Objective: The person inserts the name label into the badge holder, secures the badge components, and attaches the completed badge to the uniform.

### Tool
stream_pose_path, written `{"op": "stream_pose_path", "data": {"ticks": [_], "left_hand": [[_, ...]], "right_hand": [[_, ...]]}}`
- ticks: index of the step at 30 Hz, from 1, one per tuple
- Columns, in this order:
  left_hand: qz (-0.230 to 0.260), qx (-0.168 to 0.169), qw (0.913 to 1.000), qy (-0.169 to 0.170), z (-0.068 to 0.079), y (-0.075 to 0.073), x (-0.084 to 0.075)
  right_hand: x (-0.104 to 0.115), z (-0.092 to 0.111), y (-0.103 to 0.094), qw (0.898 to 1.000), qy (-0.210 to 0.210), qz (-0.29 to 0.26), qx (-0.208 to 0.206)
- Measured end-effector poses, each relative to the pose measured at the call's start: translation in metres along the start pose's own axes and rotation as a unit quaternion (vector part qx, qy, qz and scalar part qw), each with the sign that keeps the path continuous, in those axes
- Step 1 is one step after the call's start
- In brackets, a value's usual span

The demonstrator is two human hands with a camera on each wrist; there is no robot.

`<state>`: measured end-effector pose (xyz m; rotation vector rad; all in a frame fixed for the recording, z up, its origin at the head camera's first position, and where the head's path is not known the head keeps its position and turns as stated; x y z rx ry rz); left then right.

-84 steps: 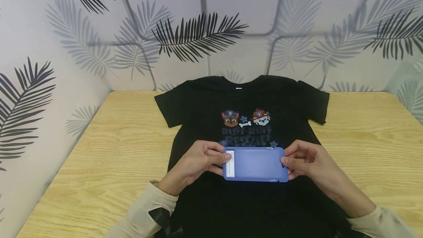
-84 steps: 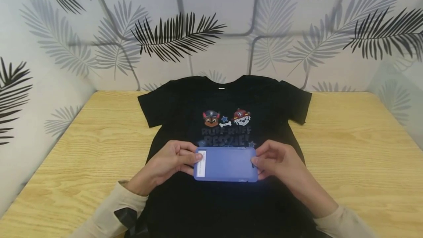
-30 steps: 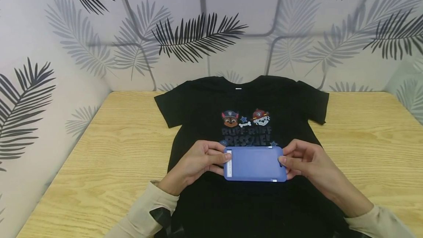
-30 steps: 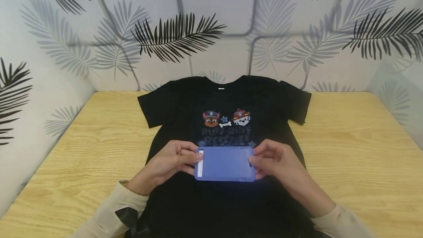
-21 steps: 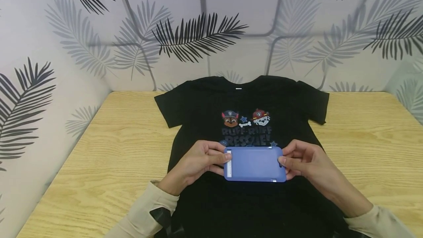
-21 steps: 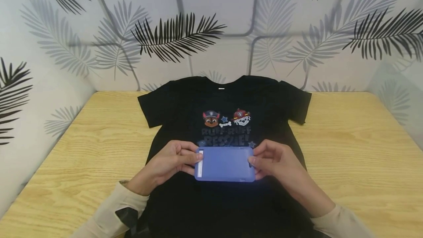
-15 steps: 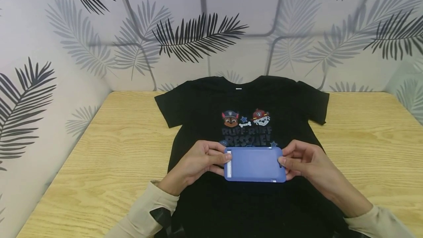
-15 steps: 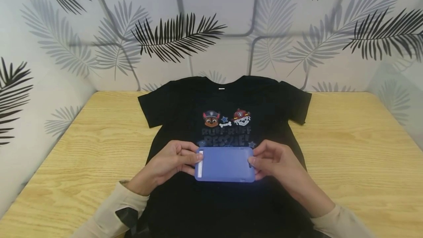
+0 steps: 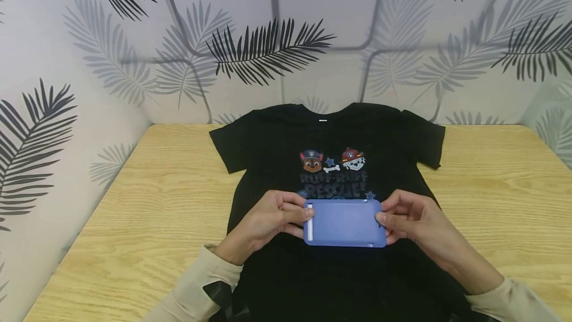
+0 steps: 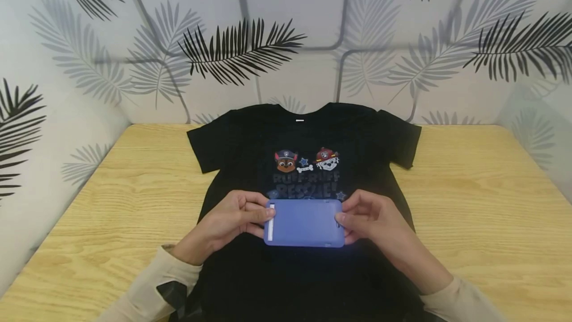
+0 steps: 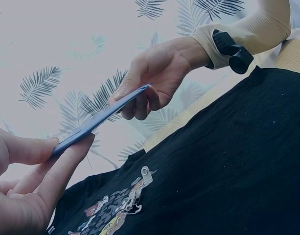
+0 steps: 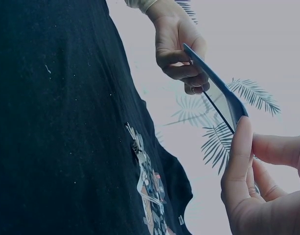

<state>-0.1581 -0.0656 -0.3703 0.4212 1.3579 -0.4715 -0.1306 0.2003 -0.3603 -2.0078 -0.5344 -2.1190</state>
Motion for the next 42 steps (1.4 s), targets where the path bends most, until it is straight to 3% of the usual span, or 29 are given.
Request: {"op": "stream_pose_path", "data": {"ticks": [42], "left_hand": [[-0.009, -0.001, 1.0000, -0.003, 0.0014, 0.0006, -0.0008]], "right_hand": [[-0.0033, 0.0000, 0.0019, 1.000, 0.007, -0.019, 0.022]]}}
Point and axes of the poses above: each hand's wrist, its own z-axis away from the middle knuckle, its own y-axis out of the palm, x = y × z, the point moved 3 cm from there along -z, towards the middle knuckle, and after that the axes turned 13 degrees about -z, right-handed, at the moved point
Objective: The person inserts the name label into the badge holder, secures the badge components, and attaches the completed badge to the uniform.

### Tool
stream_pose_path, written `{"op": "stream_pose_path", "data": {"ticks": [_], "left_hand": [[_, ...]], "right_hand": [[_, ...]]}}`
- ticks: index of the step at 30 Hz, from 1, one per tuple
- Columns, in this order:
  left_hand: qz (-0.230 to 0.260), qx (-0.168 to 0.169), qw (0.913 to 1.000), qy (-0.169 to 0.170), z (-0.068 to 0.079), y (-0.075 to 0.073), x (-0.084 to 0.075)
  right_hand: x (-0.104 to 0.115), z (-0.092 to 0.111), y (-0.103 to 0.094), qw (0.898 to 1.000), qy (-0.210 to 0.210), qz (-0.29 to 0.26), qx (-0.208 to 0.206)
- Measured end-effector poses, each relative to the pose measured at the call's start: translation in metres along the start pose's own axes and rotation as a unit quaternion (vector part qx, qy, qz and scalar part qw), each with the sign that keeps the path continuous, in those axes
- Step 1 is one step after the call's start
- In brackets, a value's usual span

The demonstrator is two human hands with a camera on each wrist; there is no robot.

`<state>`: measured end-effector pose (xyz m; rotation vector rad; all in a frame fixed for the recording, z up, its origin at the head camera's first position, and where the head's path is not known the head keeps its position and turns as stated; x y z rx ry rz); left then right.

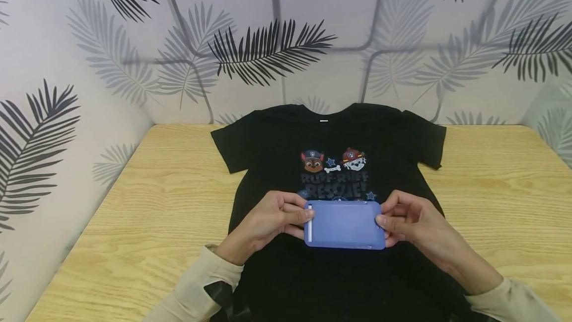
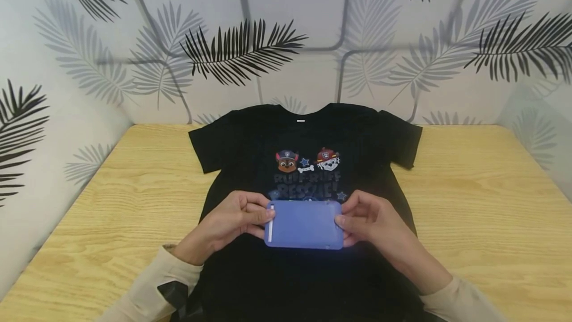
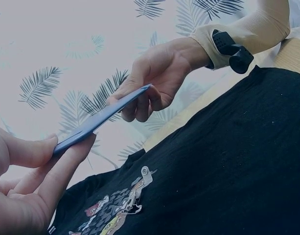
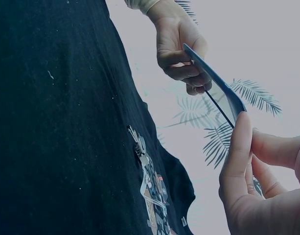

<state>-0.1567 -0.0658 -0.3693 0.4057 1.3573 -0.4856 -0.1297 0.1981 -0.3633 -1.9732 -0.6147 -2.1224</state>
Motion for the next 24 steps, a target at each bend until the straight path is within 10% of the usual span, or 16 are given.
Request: {"op": "stream_pose_path", "data": {"ticks": [24], "left_hand": [[0.007, 0.007, 0.9999, 0.008, -0.0001, 0.0013, 0.0016]], "right_hand": [[-0.0007, -0.0002, -0.0001, 1.000, -0.005, -0.003, 0.009]]}}
Point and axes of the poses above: each hand's wrist, its own z-axis away from the middle knuckle, its own y-axis out of the palm, x = y × z, the point moved 3 cm from there along -z, towards the middle knuckle, and after that the axes turned 13 degrees about -z, right-handed, at the moved point
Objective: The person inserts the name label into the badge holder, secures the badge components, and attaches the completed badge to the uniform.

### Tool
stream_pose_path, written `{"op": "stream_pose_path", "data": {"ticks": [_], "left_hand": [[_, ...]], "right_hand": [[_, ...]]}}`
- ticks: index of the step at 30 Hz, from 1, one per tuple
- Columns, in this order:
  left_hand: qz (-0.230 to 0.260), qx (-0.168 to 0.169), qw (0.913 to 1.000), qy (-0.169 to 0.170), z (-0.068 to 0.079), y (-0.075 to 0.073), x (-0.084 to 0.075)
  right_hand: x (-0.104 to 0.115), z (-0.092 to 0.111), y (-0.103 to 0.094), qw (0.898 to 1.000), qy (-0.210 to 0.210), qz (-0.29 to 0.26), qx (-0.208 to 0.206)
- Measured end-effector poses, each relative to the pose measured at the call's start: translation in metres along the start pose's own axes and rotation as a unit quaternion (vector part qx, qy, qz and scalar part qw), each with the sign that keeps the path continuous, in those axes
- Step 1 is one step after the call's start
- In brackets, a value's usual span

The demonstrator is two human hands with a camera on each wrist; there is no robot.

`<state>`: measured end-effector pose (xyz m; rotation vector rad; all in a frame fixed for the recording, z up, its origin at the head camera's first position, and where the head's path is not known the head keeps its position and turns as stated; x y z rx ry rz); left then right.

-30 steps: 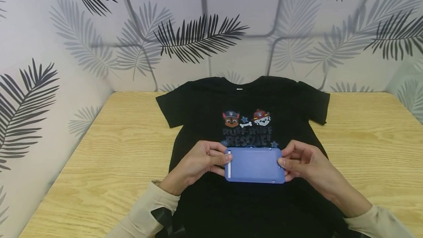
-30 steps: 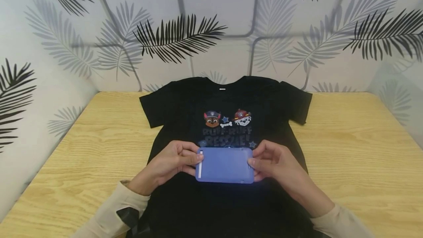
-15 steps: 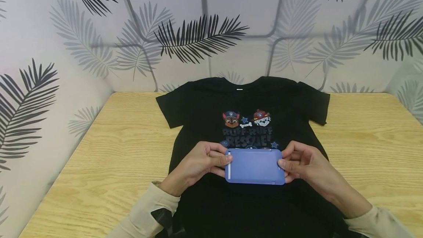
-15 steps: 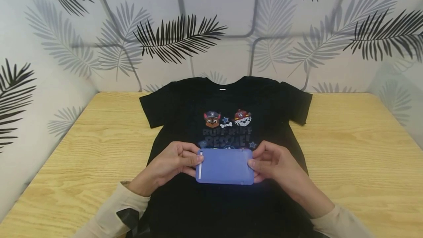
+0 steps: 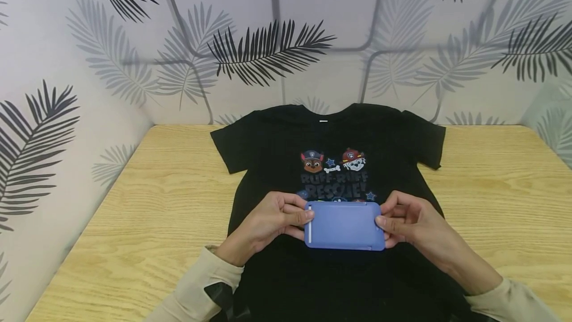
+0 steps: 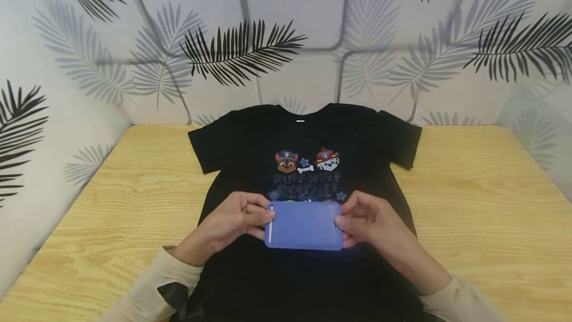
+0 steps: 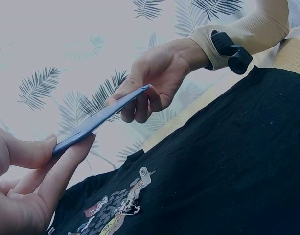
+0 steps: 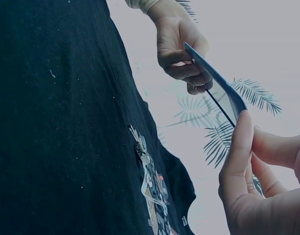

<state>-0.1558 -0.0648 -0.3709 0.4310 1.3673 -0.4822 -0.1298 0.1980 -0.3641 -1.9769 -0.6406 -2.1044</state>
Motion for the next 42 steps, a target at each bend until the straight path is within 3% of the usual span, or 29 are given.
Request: {"op": "stream_pose_path", "data": {"ticks": [12, 42], "left_hand": [[0.001, -0.010, 0.9999, -0.013, -0.0002, 0.0010, 0.0008], [-0.013, -0.020, 0.9997, -0.009, -0.0008, 0.0030, 0.0008]], "right_hand": [[-0.0005, 0.0001, 0.0002, 1.000, 0.007, -0.002, 0.001], [-0.0011, -0.0011, -0.0009, 1.000, 0.001, -0.020, 0.019]]}}
Point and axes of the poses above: each hand's wrist, its own z-axis away from the middle knuckle, its own y-axis out of the palm, x = y × z, the point moved 3 cm from there along -z, towards the middle knuckle, and after that the axes turned 13 degrees about -z, right-handed, at the moved point
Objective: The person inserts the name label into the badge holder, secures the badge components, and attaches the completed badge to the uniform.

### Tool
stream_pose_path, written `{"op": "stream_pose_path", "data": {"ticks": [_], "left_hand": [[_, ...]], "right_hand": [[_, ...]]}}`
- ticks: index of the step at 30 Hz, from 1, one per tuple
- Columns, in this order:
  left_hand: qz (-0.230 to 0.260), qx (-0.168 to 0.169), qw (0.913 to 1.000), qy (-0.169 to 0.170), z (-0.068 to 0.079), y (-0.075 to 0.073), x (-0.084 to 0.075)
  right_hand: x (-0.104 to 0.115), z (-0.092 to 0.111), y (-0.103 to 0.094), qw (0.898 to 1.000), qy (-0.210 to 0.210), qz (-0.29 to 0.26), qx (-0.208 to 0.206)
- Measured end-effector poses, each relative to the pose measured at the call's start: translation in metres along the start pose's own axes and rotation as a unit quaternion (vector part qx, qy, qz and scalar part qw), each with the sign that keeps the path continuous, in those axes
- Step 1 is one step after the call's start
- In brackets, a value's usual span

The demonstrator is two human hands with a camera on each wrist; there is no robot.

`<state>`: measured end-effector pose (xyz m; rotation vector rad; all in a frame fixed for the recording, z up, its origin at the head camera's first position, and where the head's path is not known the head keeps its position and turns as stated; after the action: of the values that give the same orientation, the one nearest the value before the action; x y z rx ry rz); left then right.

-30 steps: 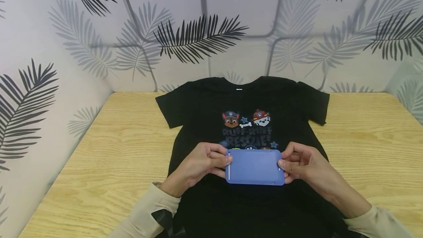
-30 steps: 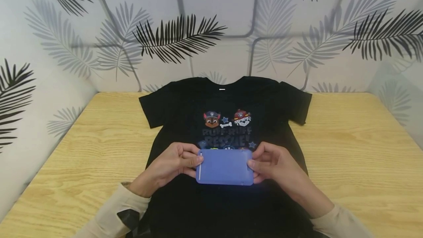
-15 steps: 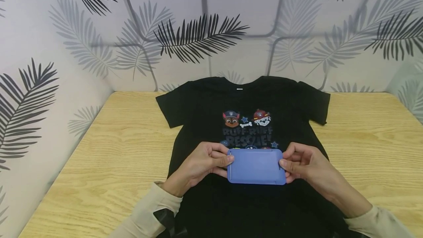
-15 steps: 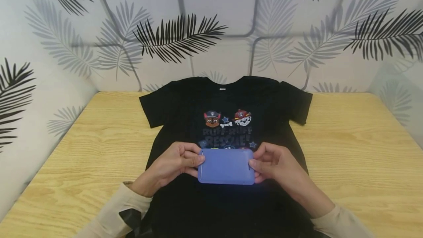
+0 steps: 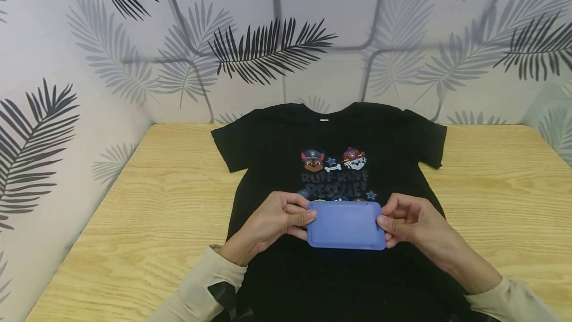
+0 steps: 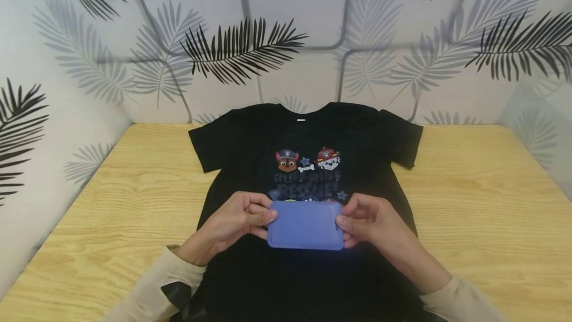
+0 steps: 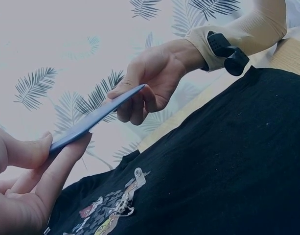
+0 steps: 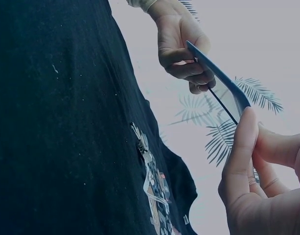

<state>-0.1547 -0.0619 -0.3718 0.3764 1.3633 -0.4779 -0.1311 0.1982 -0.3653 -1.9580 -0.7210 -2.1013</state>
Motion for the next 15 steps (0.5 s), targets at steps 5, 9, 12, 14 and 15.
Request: {"op": "stream_pose_path", "data": {"ticks": [5, 9, 12, 14, 15], "left_hand": [[-0.002, -0.002, 1.0000, -0.004, 0.0000, 0.0003, 0.0004], [-0.003, -0.003, 1.0000, -0.005, -0.0003, 0.0000, 0.0004], [-0.004, -0.001, 1.0000, -0.007, -0.0005, -0.0005, 0.0006], [-0.006, -0.001, 0.9999, -0.009, -0.0005, -0.0009, 0.0013], [-0.006, 0.000, 0.9999, -0.011, -0.0004, -0.0012, 0.0018]], "right_hand": [[-0.0002, -0.0002, 0.0001, 1.000, 0.000, 0.002, 0.001], [-0.0003, 0.0000, 0.0001, 1.000, 0.001, -0.001, 0.007], [-0.0006, -0.0001, 0.0003, 1.000, 0.001, -0.002, 0.011], [-0.0012, -0.0003, 0.0008, 1.000, 0.002, 0.000, 0.011], [-0.0015, -0.0004, 0.0011, 1.000, 0.002, 0.002, 0.011]]}}
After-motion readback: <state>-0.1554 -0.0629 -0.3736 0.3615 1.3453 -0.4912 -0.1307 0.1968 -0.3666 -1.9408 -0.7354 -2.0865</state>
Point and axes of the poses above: each hand's wrist, its own z-axis away from the middle knuckle, its own y-axis out of the palm, x = y × z, the point moved 3 cm from there along -z, towards the middle knuckle, and after that the axes turned 13 degrees about -z, right-handed, at the moved point
